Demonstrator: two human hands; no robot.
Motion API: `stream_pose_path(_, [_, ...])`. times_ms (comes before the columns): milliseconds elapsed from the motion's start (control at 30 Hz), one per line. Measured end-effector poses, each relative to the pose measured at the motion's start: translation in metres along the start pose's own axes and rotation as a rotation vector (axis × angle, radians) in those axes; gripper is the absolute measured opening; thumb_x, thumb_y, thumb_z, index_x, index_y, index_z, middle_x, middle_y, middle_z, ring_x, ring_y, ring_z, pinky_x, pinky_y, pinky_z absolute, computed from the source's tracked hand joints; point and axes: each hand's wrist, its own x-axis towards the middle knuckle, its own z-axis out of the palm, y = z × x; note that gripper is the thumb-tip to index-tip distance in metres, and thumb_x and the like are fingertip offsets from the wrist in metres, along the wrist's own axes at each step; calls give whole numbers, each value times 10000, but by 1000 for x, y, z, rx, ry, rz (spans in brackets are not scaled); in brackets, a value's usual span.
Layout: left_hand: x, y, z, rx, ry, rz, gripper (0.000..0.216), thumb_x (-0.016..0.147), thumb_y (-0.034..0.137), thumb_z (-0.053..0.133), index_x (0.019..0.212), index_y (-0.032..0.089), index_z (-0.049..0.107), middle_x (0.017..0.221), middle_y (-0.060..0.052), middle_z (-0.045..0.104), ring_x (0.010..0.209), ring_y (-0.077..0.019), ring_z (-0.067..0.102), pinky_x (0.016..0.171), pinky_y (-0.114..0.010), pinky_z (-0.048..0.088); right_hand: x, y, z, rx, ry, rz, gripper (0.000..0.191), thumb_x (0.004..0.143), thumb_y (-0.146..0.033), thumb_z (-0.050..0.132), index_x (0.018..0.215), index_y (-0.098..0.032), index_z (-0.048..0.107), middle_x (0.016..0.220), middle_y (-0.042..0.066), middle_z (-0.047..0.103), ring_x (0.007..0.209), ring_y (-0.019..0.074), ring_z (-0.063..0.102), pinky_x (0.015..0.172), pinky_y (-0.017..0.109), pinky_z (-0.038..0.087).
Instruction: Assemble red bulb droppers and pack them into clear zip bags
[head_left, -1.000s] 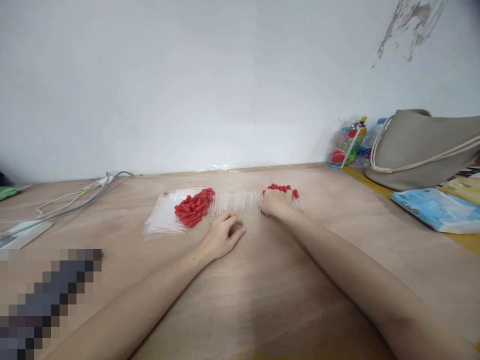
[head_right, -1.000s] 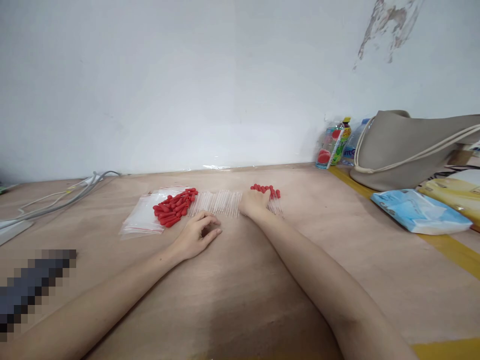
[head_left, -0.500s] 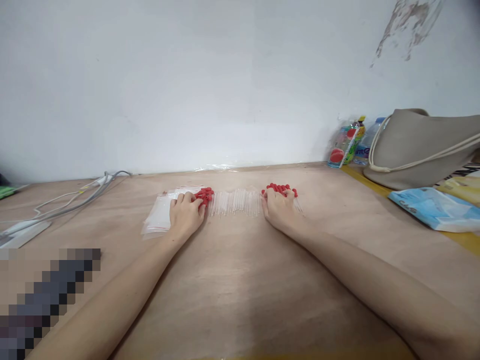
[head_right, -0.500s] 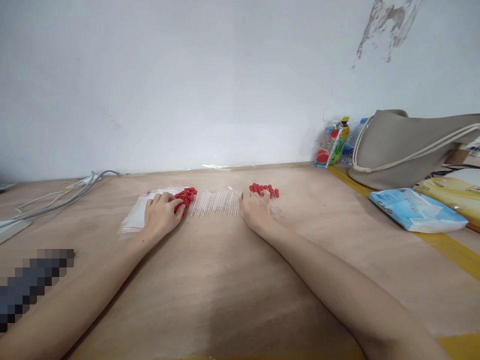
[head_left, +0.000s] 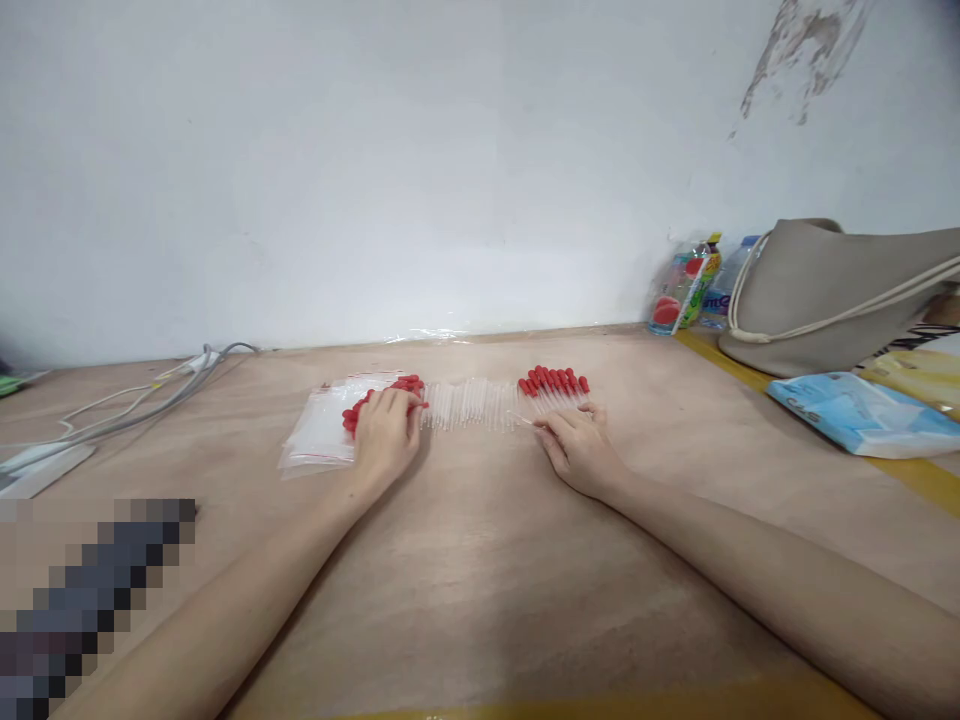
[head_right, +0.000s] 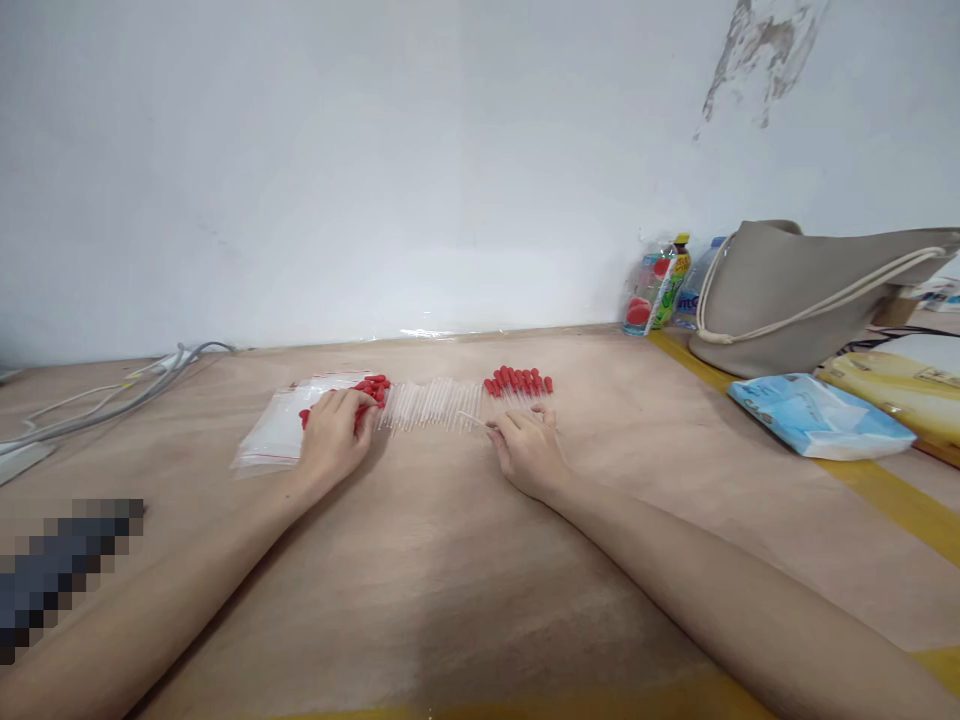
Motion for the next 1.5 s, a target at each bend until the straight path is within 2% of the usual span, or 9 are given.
stream_pose_path(167, [-20, 39, 3, -403, -211, 140, 127, 856, 201, 415, 843, 175, 539, 822, -40, 588, 786, -177, 533, 702, -304, 419, 0, 2, 0, 111, -13, -38, 114, 836, -204, 421, 813, -172, 528, 803, 30, 630, 715, 142, 548, 860, 339, 243])
stream_pose_path(300, [-24, 45, 8, -525, -289, 161, 143, 847, 215, 456, 905, 193, 585, 869, -32, 603, 815, -166, 554, 738, -304, 434, -1, 2, 2, 174, -19, -62, 126, 833, -209, 441, 893, -171, 545, 785, 26, 621, 701, 134, 550, 813, 318, 282])
stream_pose_path(400, [-21, 43, 8, -527, -303, 130, 183, 839, 231, 477, 941, 201, 626, 908, -46, 611, 846, -175, 561, 776, -317, 437, -1, -2, 4, 190, -30, -105, 192, 838, -200, 453, 995, -177, 562, 831, 35, 628, 742, 132, 556, 823, 321, 273])
stream_pose_path(567, [-19, 48, 6, -534, -280, 65, 159, 827, 252, 499, 830, 189, 645, 820, -35, 631, 786, -176, 574, 726, -308, 447, 0, -6, 4, 172, -72, -158, 178, 852, -217, 442, 930, -192, 600, 842, 34, 633, 807, 137, 554, 852, 339, 238])
stream_pose_path(800, [-20, 51, 4, -647, -257, -36, 184, 840, 291, 475, 856, 187, 626, 800, -20, 656, 704, -151, 577, 637, -271, 450, -1, -8, 3, 160, -42, -179, 191, 854, -231, 432, 934, -199, 603, 824, 30, 632, 766, 127, 553, 847, 336, 234])
stream_pose_path(967, [-22, 51, 9, -797, -251, -103, 199, 845, 322, 465, 874, 180, 602, 765, -12, 638, 678, -135, 580, 622, -256, 459, -1, -12, 3, 187, -38, -200, 195, 862, -240, 427, 949, -201, 597, 818, 26, 636, 759, 126, 554, 844, 336, 238])
stream_pose_path(1100, [-23, 51, 13, -1002, -323, -166, 227, 835, 348, 480, 931, 154, 549, 752, -24, 620, 663, -132, 601, 625, -262, 488, -1, -14, 3, 236, -21, -195, 185, 860, -233, 436, 959, -194, 587, 830, 28, 642, 741, 120, 557, 828, 328, 255])
stream_pose_path(1233, [-23, 50, 13, -999, -330, -149, 240, 805, 346, 533, 946, 153, 558, 757, -27, 622, 666, -132, 592, 628, -259, 480, -1, -15, 2, 282, -29, -218, 173, 855, -231, 445, 953, -185, 579, 818, 26, 640, 713, 115, 554, 806, 318, 274])
stream_pose_path(1500, [-26, 49, 11, -921, -305, -89, 200, 826, 322, 498, 876, 157, 598, 773, -19, 634, 685, -128, 577, 629, -241, 458, 3, -11, -4, 332, -136, -253, 188, 866, -227, 428, 947, -187, 592, 803, 31, 628, 708, 125, 538, 758, 309, 286])
